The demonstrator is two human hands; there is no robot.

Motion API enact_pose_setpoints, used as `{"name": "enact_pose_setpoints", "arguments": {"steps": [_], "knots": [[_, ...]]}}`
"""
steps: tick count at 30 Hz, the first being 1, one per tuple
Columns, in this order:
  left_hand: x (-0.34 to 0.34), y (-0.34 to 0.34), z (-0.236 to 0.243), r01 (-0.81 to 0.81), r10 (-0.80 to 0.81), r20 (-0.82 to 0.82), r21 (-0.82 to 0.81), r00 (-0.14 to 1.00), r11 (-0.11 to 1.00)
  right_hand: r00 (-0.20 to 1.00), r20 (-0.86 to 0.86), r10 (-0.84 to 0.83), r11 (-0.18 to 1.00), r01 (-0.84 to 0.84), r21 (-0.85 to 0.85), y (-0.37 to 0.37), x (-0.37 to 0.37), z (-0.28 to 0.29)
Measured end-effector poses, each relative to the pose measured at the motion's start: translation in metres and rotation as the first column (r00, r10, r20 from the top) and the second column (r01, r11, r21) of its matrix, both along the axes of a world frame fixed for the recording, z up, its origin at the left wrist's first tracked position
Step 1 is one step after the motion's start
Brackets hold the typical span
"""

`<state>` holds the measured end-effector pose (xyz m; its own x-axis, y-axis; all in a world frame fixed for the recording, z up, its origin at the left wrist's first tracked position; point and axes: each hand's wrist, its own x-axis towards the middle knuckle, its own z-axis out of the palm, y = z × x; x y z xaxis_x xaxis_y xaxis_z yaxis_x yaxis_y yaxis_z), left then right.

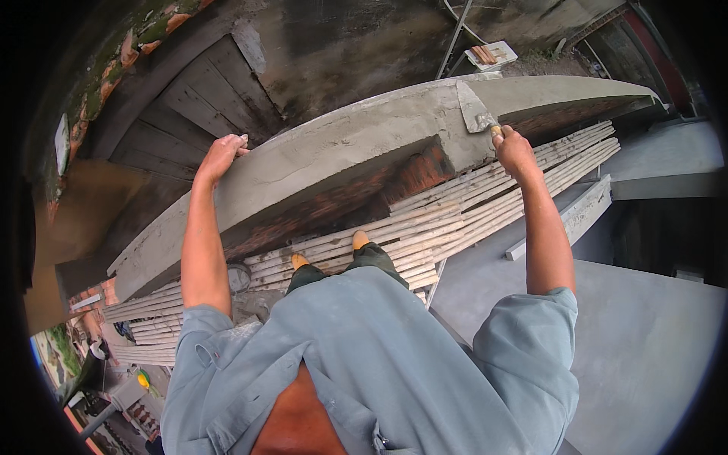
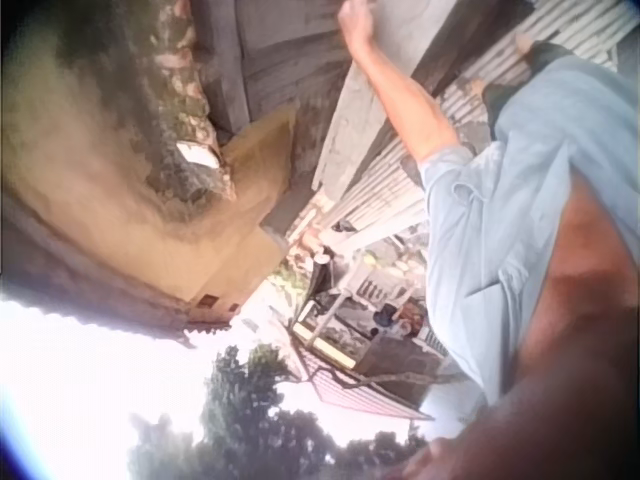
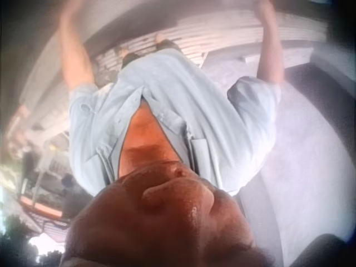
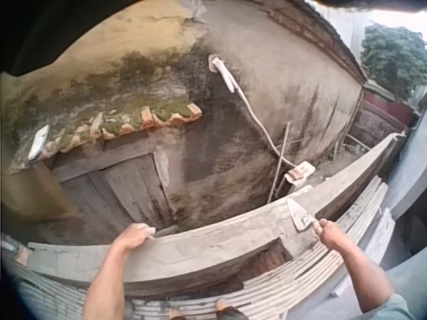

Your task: The person applies wet cement to a brick wall using a trowel, then smooths the surface with a float. The person works on a single wall section, repeatedly spreading and leveling the cement.

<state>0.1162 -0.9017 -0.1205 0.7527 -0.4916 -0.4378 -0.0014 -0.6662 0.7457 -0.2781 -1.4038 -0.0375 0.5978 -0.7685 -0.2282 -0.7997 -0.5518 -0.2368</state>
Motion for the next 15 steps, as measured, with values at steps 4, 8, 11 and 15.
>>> {"name": "enact_pose_setpoints", "arguments": {"steps": [4, 8, 11, 15], "knots": [[-0.002, 0.001, 0.002, 0.010, -0.011, -0.030, -0.012, 1.000, 1.000, 0.978, 0.165, -0.130, 0.954, 0.078, 0.291, 0.017, 0.008, -0.016], [-0.002, 0.001, 0.004, 0.005, -0.006, -0.033, -0.007, 0.999, 1.000, 0.982, 0.187, 0.007, 0.918, -0.080, 0.389, 0.092, 0.023, -0.019], [-0.004, 0.001, 0.003, -0.003, 0.002, -0.035, -0.027, 0.999, 1.000, 0.944, 0.171, 0.283, 0.922, -0.316, 0.222, 0.157, 0.047, -0.015], [-0.008, 0.002, 0.004, -0.028, 0.026, -0.020, -0.085, 0.999, 0.996, 0.890, 0.140, 0.434, 0.857, -0.456, 0.242, 0.242, 0.077, -0.006]]}}
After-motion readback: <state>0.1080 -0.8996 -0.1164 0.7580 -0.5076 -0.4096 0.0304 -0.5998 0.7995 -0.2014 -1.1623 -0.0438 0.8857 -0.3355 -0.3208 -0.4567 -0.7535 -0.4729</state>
